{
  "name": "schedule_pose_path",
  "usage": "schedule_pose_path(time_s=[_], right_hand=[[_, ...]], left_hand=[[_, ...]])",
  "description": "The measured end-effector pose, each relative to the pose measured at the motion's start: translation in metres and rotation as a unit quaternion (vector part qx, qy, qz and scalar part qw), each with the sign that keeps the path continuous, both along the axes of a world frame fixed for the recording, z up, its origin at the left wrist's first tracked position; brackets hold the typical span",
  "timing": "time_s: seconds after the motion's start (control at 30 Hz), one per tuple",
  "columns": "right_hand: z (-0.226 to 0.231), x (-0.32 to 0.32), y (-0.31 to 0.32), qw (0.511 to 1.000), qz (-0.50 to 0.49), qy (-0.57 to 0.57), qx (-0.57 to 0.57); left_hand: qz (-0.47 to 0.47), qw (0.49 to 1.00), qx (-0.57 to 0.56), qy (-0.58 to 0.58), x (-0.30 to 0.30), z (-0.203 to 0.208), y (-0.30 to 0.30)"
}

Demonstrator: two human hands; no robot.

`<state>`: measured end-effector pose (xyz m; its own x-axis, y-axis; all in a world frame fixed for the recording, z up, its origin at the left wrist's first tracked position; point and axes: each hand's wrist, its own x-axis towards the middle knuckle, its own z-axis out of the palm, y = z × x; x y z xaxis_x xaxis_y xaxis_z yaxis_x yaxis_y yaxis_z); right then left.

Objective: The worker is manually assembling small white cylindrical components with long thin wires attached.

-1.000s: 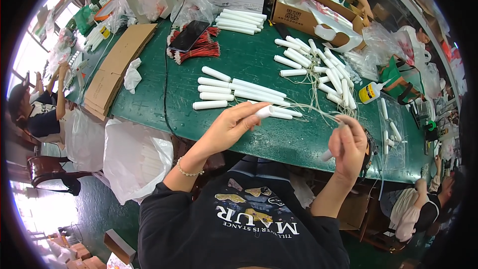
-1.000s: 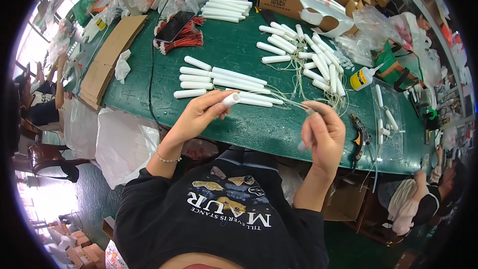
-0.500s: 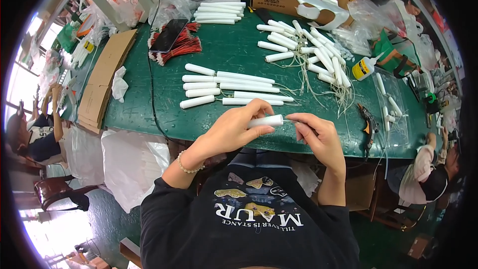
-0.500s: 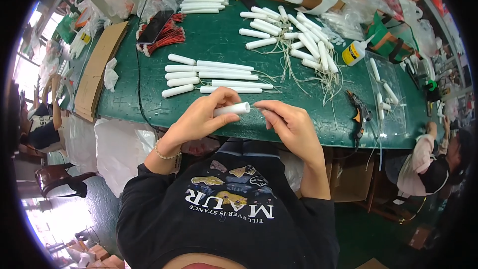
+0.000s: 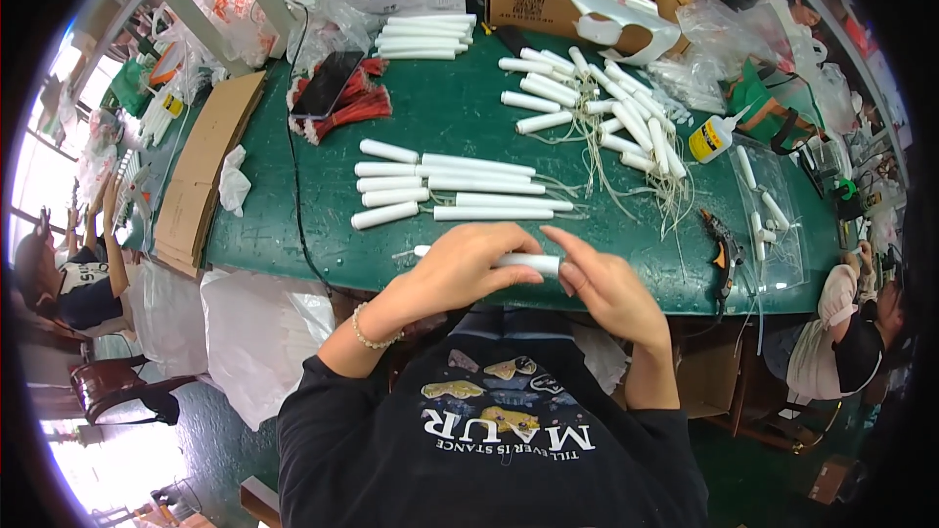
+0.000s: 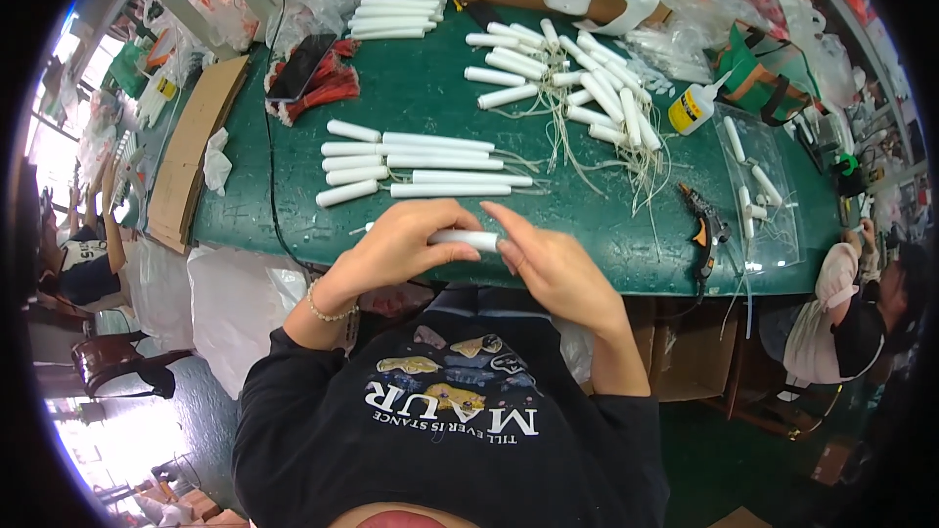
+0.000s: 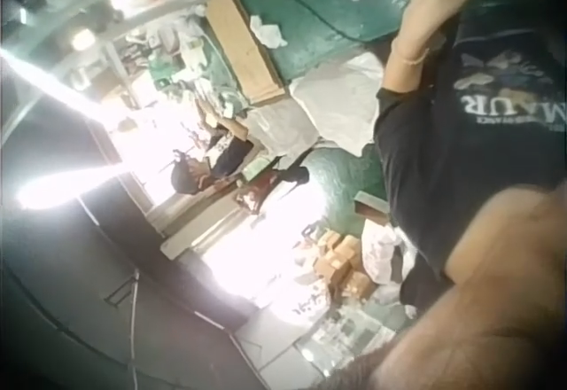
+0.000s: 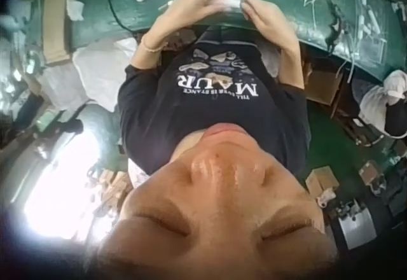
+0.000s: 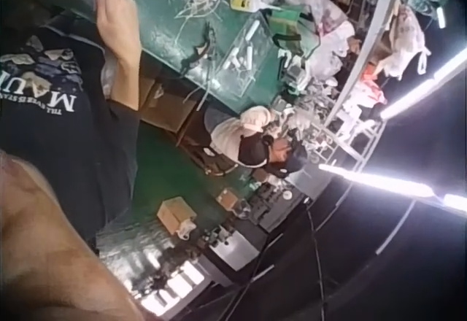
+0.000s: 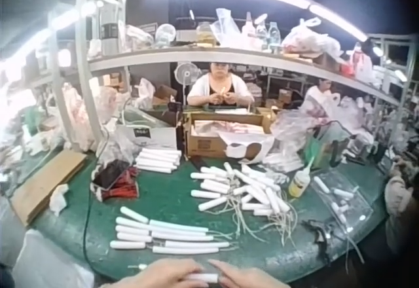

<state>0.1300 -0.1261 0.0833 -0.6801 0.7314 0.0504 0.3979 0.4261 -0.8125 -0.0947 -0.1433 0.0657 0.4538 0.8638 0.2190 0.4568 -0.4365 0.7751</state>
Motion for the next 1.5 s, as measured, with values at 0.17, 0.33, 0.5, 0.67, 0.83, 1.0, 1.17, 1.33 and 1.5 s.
schedule_pose_path(time_s=[0.17,0.33,0.5,0.67,0.83,1.0,1.17,1.33,1.5], right_hand=[[-0.012,-0.002,-0.004,0.999,0.003,0.024,0.036],[-0.018,-0.01,-0.011,0.999,-0.036,0.025,0.005],[-0.019,-0.002,-0.001,0.984,-0.14,0.103,-0.031],[-0.014,-0.01,0.004,0.943,-0.199,0.253,-0.085],[-0.026,-0.06,0.003,0.947,-0.075,0.274,-0.15],[-0.03,-0.113,-0.01,0.956,0.023,0.294,0.001],[-0.046,-0.106,-0.017,0.966,0.035,0.253,-0.032],[-0.068,-0.071,-0.02,0.959,0.042,0.226,-0.167],[-0.069,-0.023,-0.017,0.976,0.092,0.133,-0.147]], left_hand=[[-0.012,0.999,0.037,-0.001,0.001,-0.006,0.002],[-0.001,0.991,0.136,0.018,0.012,0.003,-0.003],[0.113,0.959,0.234,-0.115,0.009,0.003,-0.017],[0.199,0.845,-0.168,-0.468,-0.012,-0.018,-0.008],[0.184,0.769,0.01,-0.612,-0.047,0.01,0.005],[0.153,0.782,0.171,-0.579,-0.051,0.093,-0.014],[0.243,0.888,0.217,-0.326,-0.03,0.085,-0.012],[0.166,0.97,0.107,-0.142,0.012,0.003,0.009],[0.068,0.959,0.274,-0.002,0.04,-0.051,0.041]])
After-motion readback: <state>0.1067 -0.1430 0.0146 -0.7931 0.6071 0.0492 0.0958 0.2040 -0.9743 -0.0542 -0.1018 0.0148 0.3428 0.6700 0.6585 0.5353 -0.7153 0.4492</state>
